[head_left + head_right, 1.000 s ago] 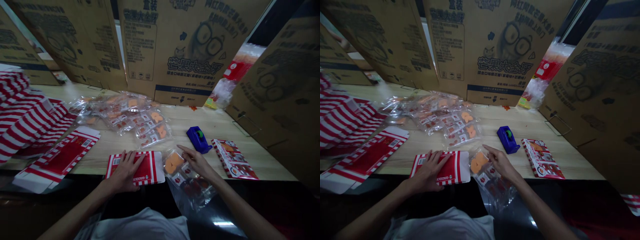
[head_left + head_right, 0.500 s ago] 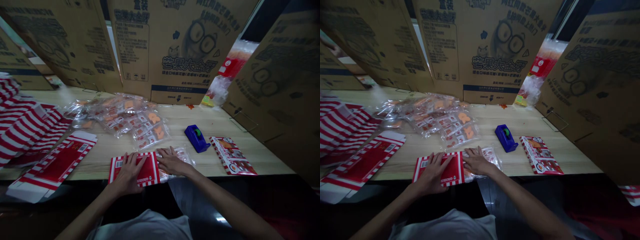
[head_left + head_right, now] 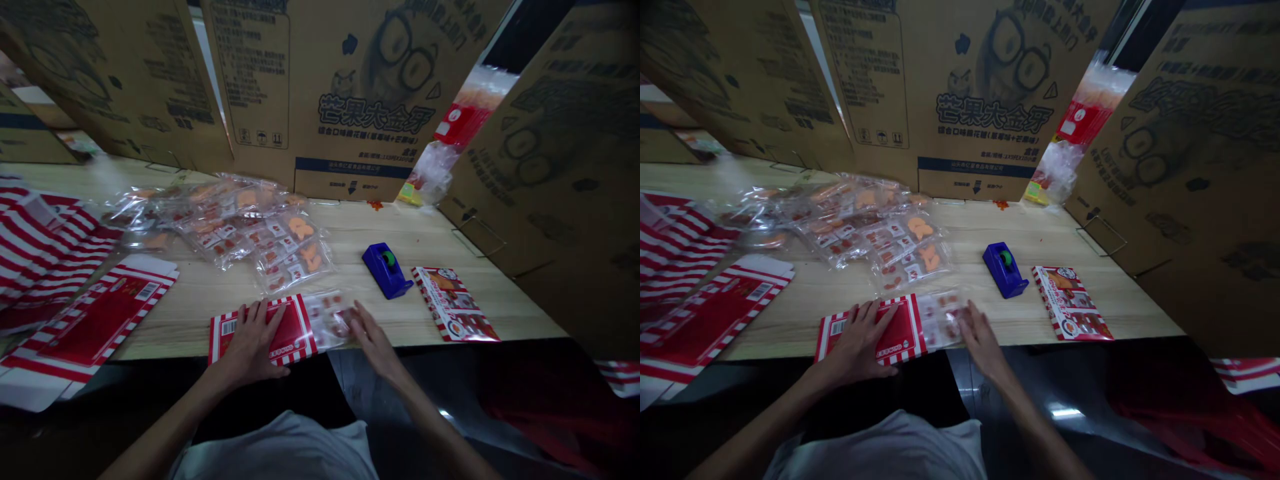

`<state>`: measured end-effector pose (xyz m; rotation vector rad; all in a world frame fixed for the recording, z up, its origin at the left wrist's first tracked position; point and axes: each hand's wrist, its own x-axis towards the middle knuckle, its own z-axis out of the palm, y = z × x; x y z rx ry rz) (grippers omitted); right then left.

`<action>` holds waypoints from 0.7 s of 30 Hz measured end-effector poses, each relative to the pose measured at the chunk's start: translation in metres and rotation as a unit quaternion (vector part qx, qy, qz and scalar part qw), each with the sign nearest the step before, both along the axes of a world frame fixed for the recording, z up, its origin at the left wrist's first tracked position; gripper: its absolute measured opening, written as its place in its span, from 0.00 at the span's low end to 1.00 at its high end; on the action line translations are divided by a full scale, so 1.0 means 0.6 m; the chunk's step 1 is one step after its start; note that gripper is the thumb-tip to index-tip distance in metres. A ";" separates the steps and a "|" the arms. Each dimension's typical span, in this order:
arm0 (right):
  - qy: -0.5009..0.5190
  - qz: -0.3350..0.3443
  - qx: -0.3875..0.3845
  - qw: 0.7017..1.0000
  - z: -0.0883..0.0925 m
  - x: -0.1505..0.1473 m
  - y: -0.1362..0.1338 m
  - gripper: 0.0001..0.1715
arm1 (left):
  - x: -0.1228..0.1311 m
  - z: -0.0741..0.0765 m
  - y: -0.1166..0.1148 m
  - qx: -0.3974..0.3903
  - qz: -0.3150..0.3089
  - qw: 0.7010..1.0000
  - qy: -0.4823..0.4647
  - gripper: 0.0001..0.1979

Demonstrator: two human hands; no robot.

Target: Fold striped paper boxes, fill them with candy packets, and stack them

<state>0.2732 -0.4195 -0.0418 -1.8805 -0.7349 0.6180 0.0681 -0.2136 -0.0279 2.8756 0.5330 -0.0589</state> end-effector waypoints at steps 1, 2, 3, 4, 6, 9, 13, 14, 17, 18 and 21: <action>0.050 0.037 0.028 0.998 0.001 -0.027 0.015 0.35 | 0.002 0.000 -0.003 0.004 0.001 1.000 -0.008 0.59; 0.098 0.075 0.059 0.991 0.003 -0.052 0.031 0.35 | 0.002 0.001 -0.006 0.007 0.003 1.000 -0.017 0.58; 0.138 0.105 0.087 0.981 0.005 -0.074 0.048 0.33 | 0.001 0.002 -0.007 0.009 0.005 1.000 -0.024 0.57; 0.165 0.118 0.112 0.973 0.007 -0.090 0.062 0.31 | -0.001 0.004 -0.007 0.011 0.010 0.999 -0.032 0.56; 0.170 0.086 0.154 0.970 0.011 -0.110 0.081 0.27 | -0.007 0.012 -0.008 0.021 0.032 0.998 -0.050 0.55; 0.073 -0.065 0.213 0.972 0.012 -0.122 0.084 0.22 | -0.015 0.028 -0.016 0.045 0.099 0.989 -0.095 0.55; 0.091 -0.100 0.249 0.959 0.013 -0.146 0.070 0.24 | -0.023 0.041 -0.056 0.038 0.211 0.963 -0.162 0.60; 0.127 -0.089 0.245 0.957 0.014 -0.151 0.068 0.24 | -0.026 0.039 -0.068 0.021 0.223 0.959 -0.177 0.62; 0.188 -0.101 0.234 0.949 0.016 -0.149 0.066 0.23 | -0.041 0.021 -0.092 -0.086 0.222 0.943 -0.233 0.57; 0.202 -0.098 0.232 0.946 0.017 -0.143 0.065 0.22 | -0.047 0.013 -0.094 -0.138 0.221 0.931 -0.255 0.52; 0.262 -0.032 0.222 0.939 0.015 -0.122 0.058 0.24 | -0.060 -0.007 -0.086 -0.301 0.210 0.877 -0.309 0.37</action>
